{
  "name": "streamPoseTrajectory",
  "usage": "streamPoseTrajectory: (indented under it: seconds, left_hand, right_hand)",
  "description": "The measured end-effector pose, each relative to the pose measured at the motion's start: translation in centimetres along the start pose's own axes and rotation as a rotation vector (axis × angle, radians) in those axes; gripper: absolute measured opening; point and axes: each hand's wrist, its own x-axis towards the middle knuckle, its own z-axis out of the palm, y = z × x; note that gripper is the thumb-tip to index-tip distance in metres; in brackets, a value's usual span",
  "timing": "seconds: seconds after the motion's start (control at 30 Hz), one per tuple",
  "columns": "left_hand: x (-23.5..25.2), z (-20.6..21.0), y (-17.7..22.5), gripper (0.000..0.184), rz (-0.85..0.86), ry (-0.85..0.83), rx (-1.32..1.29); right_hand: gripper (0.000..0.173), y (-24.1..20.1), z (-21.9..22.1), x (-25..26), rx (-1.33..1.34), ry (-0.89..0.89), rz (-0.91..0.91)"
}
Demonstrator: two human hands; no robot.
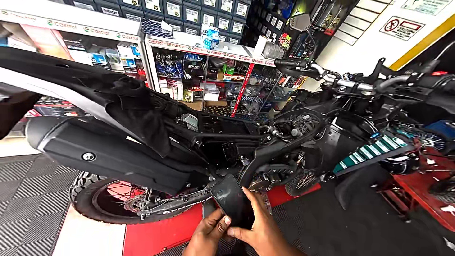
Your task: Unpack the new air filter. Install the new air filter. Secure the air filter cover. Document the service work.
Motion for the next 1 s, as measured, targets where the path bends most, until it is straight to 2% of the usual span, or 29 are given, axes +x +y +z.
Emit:
streamPoseTrajectory:
  seconds: [0.1,0.37,0.53,0.63,0.73,0.83,1.0]
  left_hand:
    - [-0.6,-0.8,0.4,0.030,-0.022,0.019,-0.053]
    - [-1.8,-2.1,0.6,0.030,-0.009,-0.007,-0.110]
    - [-1.8,-1.8,0.4,0.030,-0.024,-0.027,-0.084]
    - [-1.7,-1.6,0.4,0.030,-0.013,-0.028,-0.102]
    - [-1.6,-1.6,0.2,0.030,-0.002,-0.036,-0.119]
    - [-1.5,-1.6,0.0,0.030,-0.016,-0.039,-0.143]
    - [-1.4,-1.4,-0.2,0.029,-0.063,-0.019,-0.169]
  right_hand:
    - [0.108,-0.7,-0.6,0.5,0.130,-0.090,-0.001]
    - [0.067,-0.7,-1.8,2.2,0.489,-0.438,0.119]
    - [0.030,-0.8,-1.4,2.4,0.465,-0.309,0.177]
    - [0.031,-0.7,-1.8,2.3,0.495,-0.293,0.158]
    - [0.039,-0.5,-2.3,1.7,0.528,-0.387,0.133]
    - [0.053,-0.8,-2.6,1.1,0.576,-0.466,0.215]
    - [0.060,-1.2,-2.2,0.3,0.640,-0.466,0.305]
